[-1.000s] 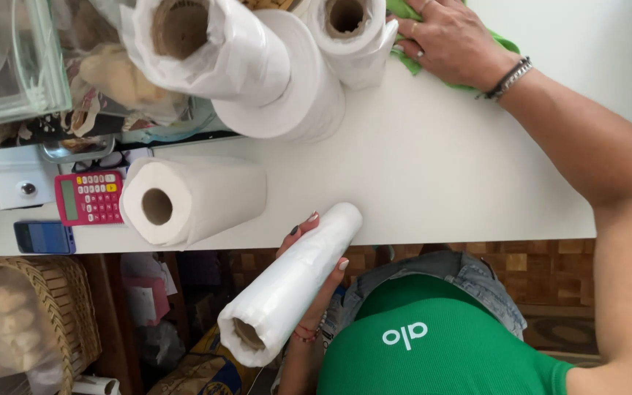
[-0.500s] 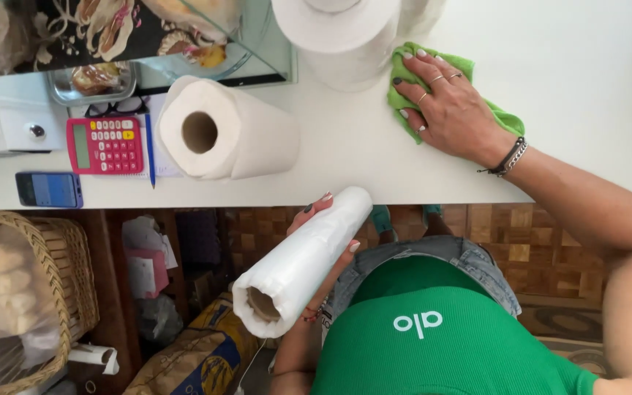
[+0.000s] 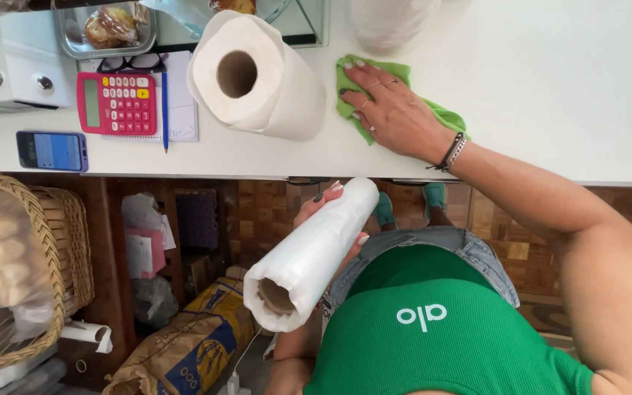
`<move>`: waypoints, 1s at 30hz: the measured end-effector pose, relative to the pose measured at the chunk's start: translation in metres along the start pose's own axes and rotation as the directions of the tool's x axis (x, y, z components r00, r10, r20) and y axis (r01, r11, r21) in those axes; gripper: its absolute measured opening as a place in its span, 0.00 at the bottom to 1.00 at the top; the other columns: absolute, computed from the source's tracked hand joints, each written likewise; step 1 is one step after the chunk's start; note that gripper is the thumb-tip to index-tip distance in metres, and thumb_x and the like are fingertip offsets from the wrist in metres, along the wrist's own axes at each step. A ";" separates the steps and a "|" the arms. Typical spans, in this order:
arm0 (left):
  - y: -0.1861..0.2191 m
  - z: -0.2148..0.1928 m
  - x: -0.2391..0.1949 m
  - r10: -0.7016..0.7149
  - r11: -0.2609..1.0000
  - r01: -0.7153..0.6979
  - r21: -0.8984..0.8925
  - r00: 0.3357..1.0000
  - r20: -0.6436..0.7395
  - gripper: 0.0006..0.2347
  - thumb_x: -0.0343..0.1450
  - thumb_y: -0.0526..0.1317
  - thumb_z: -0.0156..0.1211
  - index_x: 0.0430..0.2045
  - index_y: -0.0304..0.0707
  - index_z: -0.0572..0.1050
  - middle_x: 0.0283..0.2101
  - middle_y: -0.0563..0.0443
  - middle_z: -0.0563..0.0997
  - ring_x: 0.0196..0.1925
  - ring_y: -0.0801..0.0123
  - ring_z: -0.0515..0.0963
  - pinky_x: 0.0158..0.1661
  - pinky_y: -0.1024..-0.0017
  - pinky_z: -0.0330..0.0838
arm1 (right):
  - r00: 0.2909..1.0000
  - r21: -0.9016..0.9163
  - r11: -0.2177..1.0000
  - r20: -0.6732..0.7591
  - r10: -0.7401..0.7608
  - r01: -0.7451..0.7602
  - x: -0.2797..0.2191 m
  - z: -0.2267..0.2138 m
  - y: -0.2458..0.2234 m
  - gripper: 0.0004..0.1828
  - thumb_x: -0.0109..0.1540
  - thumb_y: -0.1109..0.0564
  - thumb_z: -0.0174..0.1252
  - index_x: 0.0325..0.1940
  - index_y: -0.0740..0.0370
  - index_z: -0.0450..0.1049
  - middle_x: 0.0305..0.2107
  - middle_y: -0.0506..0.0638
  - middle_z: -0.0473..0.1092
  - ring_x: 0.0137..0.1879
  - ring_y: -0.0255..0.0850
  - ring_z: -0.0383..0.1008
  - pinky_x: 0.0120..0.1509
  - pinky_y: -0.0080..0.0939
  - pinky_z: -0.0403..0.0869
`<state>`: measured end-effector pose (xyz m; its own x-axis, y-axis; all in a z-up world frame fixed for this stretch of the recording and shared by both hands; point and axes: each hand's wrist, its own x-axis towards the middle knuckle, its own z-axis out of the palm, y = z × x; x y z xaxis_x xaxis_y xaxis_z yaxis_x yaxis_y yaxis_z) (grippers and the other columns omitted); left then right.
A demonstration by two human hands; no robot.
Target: Cleaning a digital scale and deli counter using a cloth and water.
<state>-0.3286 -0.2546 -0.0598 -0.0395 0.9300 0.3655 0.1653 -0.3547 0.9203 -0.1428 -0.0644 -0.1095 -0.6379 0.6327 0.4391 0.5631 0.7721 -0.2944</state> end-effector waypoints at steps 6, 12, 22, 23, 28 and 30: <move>0.006 -0.013 0.024 -0.001 1.000 0.003 -0.027 0.997 0.078 0.41 0.55 0.30 0.81 0.62 0.30 0.60 0.60 0.36 0.73 0.67 0.47 0.71 0.68 0.46 0.63 | 0.980 0.172 0.965 -0.049 -0.193 0.199 -0.043 0.005 -0.035 0.17 0.71 0.57 0.43 0.61 0.61 0.71 0.68 0.61 0.62 0.75 0.57 0.61 0.77 0.55 0.62; 0.016 0.005 0.061 -0.068 0.988 0.039 0.150 0.978 0.196 0.35 0.66 0.39 0.76 0.63 0.32 0.58 0.63 0.38 0.72 0.68 0.54 0.71 0.70 0.53 0.62 | 0.990 0.081 0.994 0.121 -0.078 0.068 -0.129 -0.065 -0.027 0.20 0.68 0.58 0.47 0.64 0.59 0.70 0.68 0.60 0.64 0.76 0.49 0.60 0.80 0.52 0.57; -0.037 0.045 0.113 -0.188 0.973 0.165 0.160 0.973 0.135 0.38 0.65 0.42 0.80 0.66 0.30 0.61 0.68 0.37 0.69 0.68 0.54 0.71 0.69 0.48 0.62 | 0.849 -0.422 0.737 -0.285 0.445 -0.528 -0.284 -0.069 0.200 0.21 0.72 0.62 0.64 0.70 0.62 0.85 0.74 0.59 0.69 0.70 0.56 0.75 0.71 0.52 0.75; -0.041 0.049 0.117 -0.119 0.981 0.104 0.162 0.989 0.083 0.35 0.63 0.38 0.81 0.63 0.30 0.66 0.65 0.36 0.72 0.67 0.56 0.72 0.68 0.50 0.64 | 0.855 -0.510 0.687 -0.312 0.413 -0.518 -0.266 -0.052 0.210 0.19 0.73 0.60 0.65 0.68 0.66 0.83 0.68 0.61 0.70 0.66 0.59 0.75 0.68 0.55 0.74; -0.045 0.059 0.136 -0.045 0.987 0.046 0.154 0.999 -0.011 0.30 0.63 0.35 0.81 0.59 0.31 0.71 0.57 0.40 0.78 0.64 0.61 0.75 0.67 0.51 0.64 | 0.886 -0.786 0.414 -0.378 0.268 -0.460 -0.151 0.010 0.171 0.25 0.76 0.49 0.69 0.60 0.79 0.76 0.43 0.73 0.73 0.51 0.69 0.75 0.56 0.68 0.70; -0.039 0.060 0.143 -0.063 0.982 0.062 0.178 0.998 -0.002 0.24 0.66 0.34 0.78 0.55 0.29 0.74 0.53 0.39 0.80 0.60 0.59 0.77 0.62 0.51 0.69 | 0.861 -0.267 0.841 -0.348 0.371 -0.470 -0.064 -0.026 0.064 0.24 0.65 0.61 0.67 0.63 0.75 0.73 0.61 0.78 0.62 0.68 0.76 0.60 0.69 0.70 0.62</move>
<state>-0.2820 -0.1021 -0.0515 -0.0522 0.9501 0.3076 0.3348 -0.2736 0.9017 -0.0520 -0.0572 -0.1347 -0.1574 0.8104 0.5643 0.9141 0.3358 -0.2273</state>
